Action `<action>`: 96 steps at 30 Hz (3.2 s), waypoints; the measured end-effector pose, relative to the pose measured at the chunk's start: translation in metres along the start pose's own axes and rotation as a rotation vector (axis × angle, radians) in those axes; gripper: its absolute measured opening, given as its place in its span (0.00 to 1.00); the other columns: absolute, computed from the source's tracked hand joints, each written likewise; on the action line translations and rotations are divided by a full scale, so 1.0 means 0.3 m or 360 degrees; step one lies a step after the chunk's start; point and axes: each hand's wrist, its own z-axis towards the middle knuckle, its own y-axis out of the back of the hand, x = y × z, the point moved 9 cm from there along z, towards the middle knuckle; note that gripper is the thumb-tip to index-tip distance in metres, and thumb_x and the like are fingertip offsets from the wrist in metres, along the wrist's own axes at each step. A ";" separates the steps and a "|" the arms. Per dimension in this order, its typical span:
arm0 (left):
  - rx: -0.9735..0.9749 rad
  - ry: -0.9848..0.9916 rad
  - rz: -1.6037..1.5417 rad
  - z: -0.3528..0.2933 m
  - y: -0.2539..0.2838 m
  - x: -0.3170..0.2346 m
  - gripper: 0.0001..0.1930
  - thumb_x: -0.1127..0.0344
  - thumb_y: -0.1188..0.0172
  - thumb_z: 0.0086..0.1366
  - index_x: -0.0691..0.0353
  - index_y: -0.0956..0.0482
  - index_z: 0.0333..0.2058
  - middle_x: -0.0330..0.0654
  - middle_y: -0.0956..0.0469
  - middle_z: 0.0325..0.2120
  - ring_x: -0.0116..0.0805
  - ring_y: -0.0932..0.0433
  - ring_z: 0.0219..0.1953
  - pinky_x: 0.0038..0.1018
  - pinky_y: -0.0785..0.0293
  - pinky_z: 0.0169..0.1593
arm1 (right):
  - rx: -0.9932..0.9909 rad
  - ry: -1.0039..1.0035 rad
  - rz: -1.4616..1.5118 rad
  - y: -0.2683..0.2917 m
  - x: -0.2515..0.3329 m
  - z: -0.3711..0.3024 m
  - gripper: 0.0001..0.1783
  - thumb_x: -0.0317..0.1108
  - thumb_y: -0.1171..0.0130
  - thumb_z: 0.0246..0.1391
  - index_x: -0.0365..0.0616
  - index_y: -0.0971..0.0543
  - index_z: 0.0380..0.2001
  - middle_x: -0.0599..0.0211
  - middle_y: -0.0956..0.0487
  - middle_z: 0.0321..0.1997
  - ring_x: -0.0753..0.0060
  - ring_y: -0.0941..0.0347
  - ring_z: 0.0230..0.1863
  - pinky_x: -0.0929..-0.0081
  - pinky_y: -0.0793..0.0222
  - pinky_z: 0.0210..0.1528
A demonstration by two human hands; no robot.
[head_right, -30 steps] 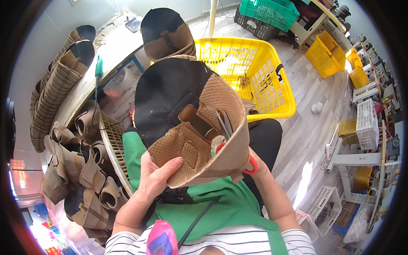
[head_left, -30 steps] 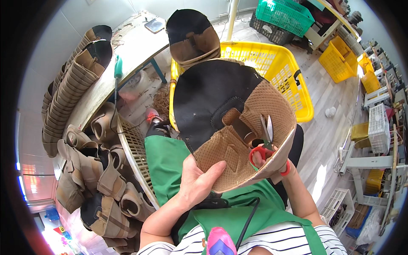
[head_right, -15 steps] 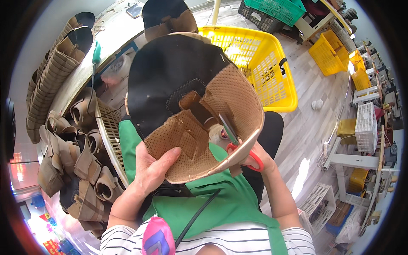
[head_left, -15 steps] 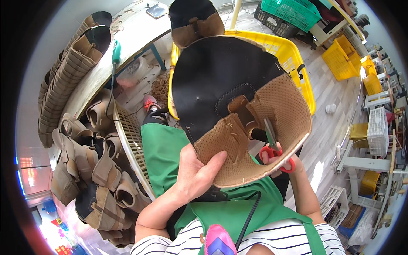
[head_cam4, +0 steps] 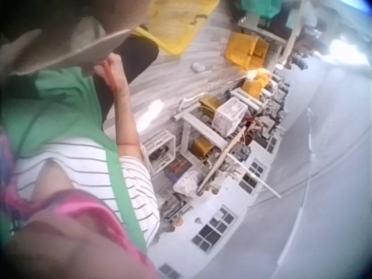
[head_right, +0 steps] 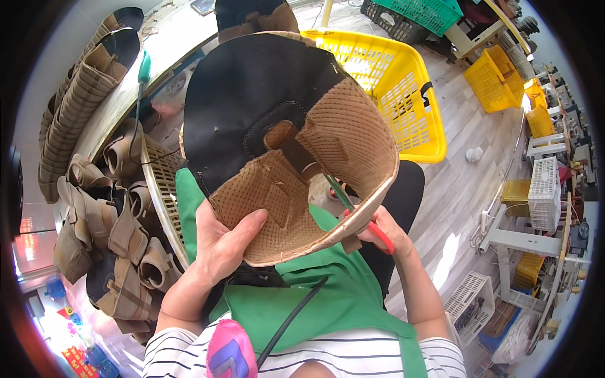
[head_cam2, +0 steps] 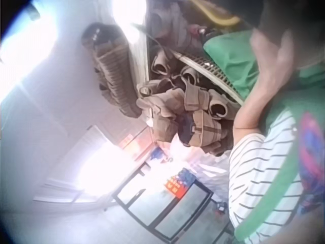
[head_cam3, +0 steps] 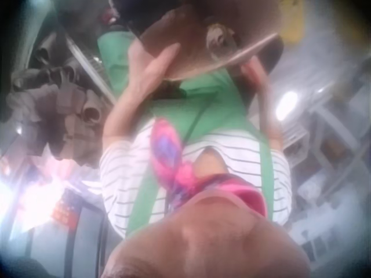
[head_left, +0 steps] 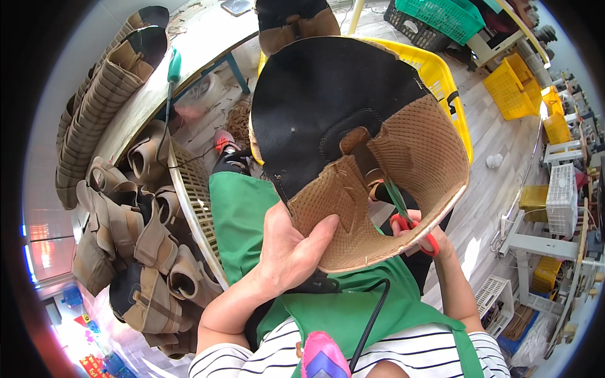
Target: The person uses red-handled scissors to trim excess material from the edges of shoe uppers. They repeatedly pick up parts from a yellow basket, cut along the edges, and place the trimmed pieces back into the basket.
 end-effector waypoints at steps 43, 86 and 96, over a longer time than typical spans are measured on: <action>0.0127 0.0142 -0.0106 0.016 -0.074 0.115 0.14 0.77 0.46 0.59 0.73 0.27 0.45 0.45 0.21 0.36 0.29 0.24 0.38 0.27 0.27 0.44 | -0.0938 0.0943 -0.1304 -0.049 0.127 -0.028 0.22 0.33 0.32 0.43 0.37 0.26 0.41 0.62 0.23 0.36 0.71 0.26 0.35 0.76 0.29 0.38; -0.0277 -0.0491 0.1433 0.174 0.150 0.116 0.13 0.80 0.45 0.52 0.68 0.23 0.39 0.53 0.22 0.30 0.49 0.21 0.33 0.34 0.26 0.37 | -0.0943 0.0075 -0.0998 0.275 0.117 -0.062 0.09 0.30 0.37 0.46 0.39 0.27 0.25 0.76 0.32 0.20 0.84 0.38 0.24 0.82 0.39 0.29; -0.0831 -0.0965 0.0770 0.773 0.459 -0.081 0.12 0.72 0.38 0.56 0.73 0.22 0.38 0.49 0.18 0.30 0.34 0.20 0.33 0.28 0.27 0.41 | -0.0951 0.0254 -0.0823 0.317 0.193 0.061 0.10 0.31 0.35 0.46 0.39 0.26 0.26 0.77 0.32 0.21 0.86 0.39 0.25 0.84 0.40 0.29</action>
